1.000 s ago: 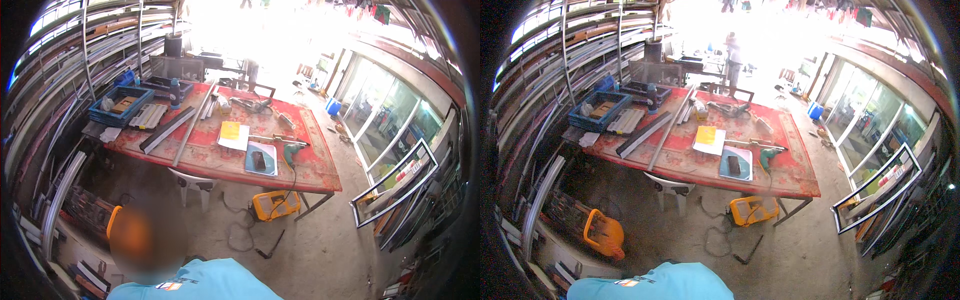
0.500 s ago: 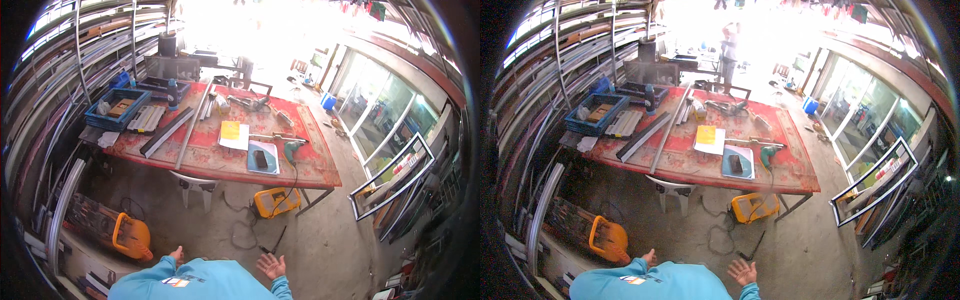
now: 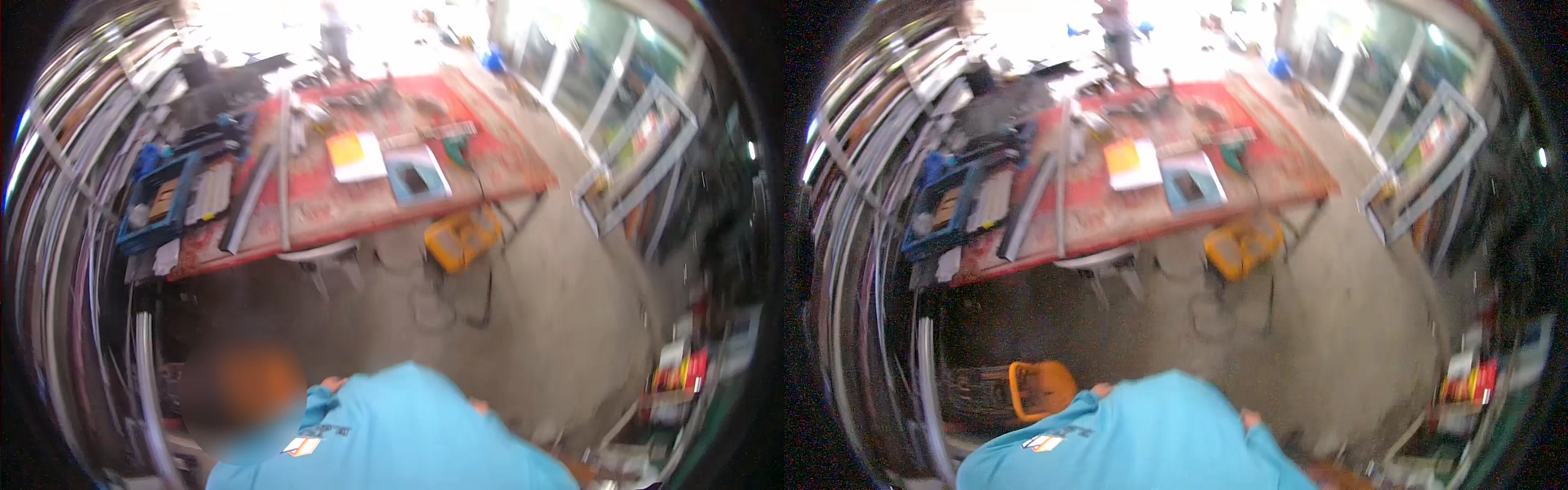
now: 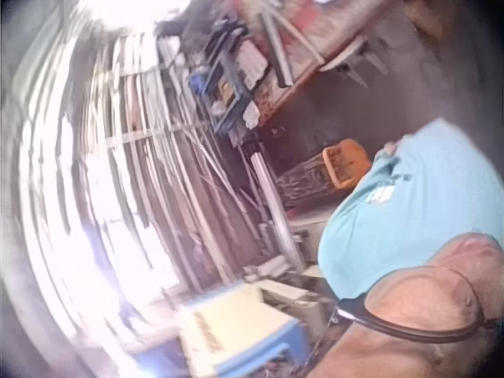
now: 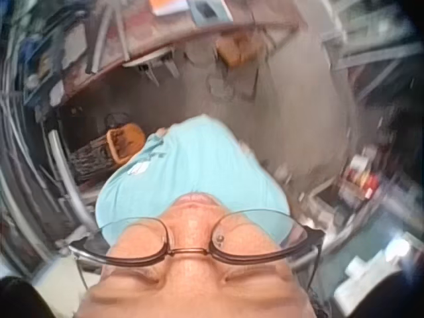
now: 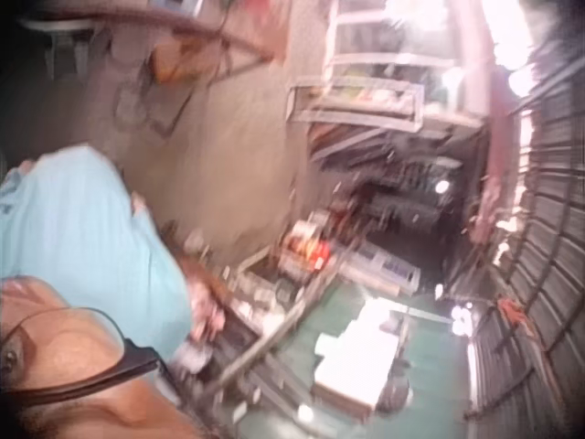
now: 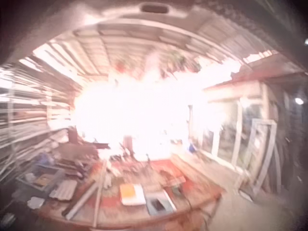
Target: The person operates a machine to process window frame profiles, fits corner frame pieces together by hand, and walks over to a workbench to pick up a smartphone.
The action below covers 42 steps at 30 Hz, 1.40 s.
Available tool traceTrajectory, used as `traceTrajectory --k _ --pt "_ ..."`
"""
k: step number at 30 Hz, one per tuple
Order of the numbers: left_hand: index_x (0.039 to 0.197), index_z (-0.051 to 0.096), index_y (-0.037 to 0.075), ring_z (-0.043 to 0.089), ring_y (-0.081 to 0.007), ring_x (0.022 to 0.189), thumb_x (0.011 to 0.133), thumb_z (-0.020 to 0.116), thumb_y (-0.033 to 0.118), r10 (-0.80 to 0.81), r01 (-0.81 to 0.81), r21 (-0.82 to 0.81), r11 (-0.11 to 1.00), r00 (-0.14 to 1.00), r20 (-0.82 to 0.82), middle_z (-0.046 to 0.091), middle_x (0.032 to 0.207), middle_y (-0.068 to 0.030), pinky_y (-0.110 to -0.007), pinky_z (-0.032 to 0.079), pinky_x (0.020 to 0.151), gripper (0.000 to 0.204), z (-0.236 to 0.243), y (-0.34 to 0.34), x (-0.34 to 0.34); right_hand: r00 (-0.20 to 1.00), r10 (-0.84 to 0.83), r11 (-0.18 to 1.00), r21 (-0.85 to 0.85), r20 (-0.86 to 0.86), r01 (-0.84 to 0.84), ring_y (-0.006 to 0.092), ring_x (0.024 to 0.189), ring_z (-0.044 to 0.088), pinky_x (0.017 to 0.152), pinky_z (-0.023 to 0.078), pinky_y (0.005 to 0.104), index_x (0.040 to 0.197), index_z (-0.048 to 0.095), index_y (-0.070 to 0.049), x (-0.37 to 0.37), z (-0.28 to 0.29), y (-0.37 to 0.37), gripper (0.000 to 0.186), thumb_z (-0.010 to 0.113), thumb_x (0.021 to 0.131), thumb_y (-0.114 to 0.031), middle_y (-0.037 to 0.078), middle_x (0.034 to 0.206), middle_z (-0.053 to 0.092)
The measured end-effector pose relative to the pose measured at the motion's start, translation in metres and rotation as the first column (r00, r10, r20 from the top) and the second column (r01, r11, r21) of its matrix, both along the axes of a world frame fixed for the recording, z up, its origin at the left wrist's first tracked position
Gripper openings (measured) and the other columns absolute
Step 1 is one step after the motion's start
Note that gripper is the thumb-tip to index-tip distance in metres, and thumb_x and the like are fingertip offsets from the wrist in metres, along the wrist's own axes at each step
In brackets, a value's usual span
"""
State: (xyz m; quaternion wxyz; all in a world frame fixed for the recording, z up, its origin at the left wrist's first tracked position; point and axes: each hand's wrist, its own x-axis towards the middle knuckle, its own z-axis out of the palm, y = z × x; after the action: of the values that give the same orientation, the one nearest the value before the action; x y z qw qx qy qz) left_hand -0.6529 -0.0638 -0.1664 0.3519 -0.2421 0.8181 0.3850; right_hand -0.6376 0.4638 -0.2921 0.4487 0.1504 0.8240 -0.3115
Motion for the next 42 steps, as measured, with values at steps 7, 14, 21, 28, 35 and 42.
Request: traceTrajectory --k 7,14,21,28,35,42 --pt "0.103 0.058 -0.005 0.055 -0.03 0.099 0.081 0.052 0.043 -0.127 0.119 0.167 0.979 0.991 0.036 0.059 0.106 -0.0211 -0.035 0.043 0.085 0.053 -0.114 -0.026 0.03 0.753 -0.607 0.707 -0.259 0.255 0.658 0.0257 0.112 0.048 0.091 0.039 0.0379 0.118 0.053 -0.005 -0.056 0.136 -0.045 0.071 0.045 0.079 -0.063 0.014 0.121 0.052" --pt "0.102 0.059 -0.005 0.058 -0.024 0.092 0.082 0.055 0.038 -0.098 0.079 0.13 0.988 0.985 0.144 0.062 0.1 -0.0167 -0.033 0.045 0.08 0.047 0.012 0.021 -0.002 0.973 -0.119 0.993 -0.041 -0.198 0.113 0.032 0.094 0.058 0.081 0.044 0.039 0.1 0.06 0.001 -0.051 0.143 -0.027 0.049 0.051 0.082 -0.044 0.016 0.1 0.062" --pt "0.105 0.058 -0.004 0.061 -0.0213 0.082 0.081 0.059 0.037 0.07 -0.092 0.202 0.975 0.991 0.112 0.063 0.095 -0.014 -0.033 0.048 0.072 0.048 -0.04 0.031 -0.038 0.951 -0.271 0.952 0.105 -0.151 0.288 0.027 0.081 0.062 0.074 0.048 0.0358 0.096 0.064 -0.003 -0.014 0.134 0.029 0.037 0.055 0.079 -0.035 0.013 0.093 0.064" --pt "0.109 0.058 0.0 0.06 -0.0252 0.088 0.08 0.056 0.043 -0.015 0.005 0.071 0.997 0.991 0.136 0.063 0.099 -0.0147 -0.035 0.047 0.075 0.052 -0.008 0.06 -0.078 0.988 -0.139 0.976 0.163 -0.059 0.147 0.0265 0.082 0.062 0.076 0.049 0.0345 0.099 0.064 -0.007 -0.015 0.11 0.07 0.032 0.054 0.079 -0.03 0.013 0.089 0.065" --pt "0.104 0.059 -0.004 0.061 -0.0258 0.088 0.081 0.056 0.04 -0.031 0.034 -0.045 0.998 0.998 0.058 0.063 0.095 -0.0173 -0.034 0.047 0.077 0.05 -0.011 0.11 -0.095 0.815 0.563 0.824 0.178 -0.138 -0.539 0.0244 0.096 0.057 0.083 0.047 0.0327 0.091 0.066 -0.014 -0.066 0.053 0.151 0.029 0.064 0.062 -0.012 0.006 0.106 0.06" --pt "0.106 0.057 -0.005 0.058 -0.0284 0.096 0.082 0.053 0.041 -0.215 0.217 -0.05 0.975 0.976 0.04 0.059 0.106 -0.0193 -0.035 0.045 0.082 0.052 -0.015 0.221 -0.151 0.907 0.321 0.935 0.244 -0.271 -0.258 0.0231 0.092 0.058 0.081 0.049 0.032 0.088 0.066 -0.013 -0.17 0.007 0.228 0.027 0.063 0.062 -0.013 0.005 0.11 0.058"
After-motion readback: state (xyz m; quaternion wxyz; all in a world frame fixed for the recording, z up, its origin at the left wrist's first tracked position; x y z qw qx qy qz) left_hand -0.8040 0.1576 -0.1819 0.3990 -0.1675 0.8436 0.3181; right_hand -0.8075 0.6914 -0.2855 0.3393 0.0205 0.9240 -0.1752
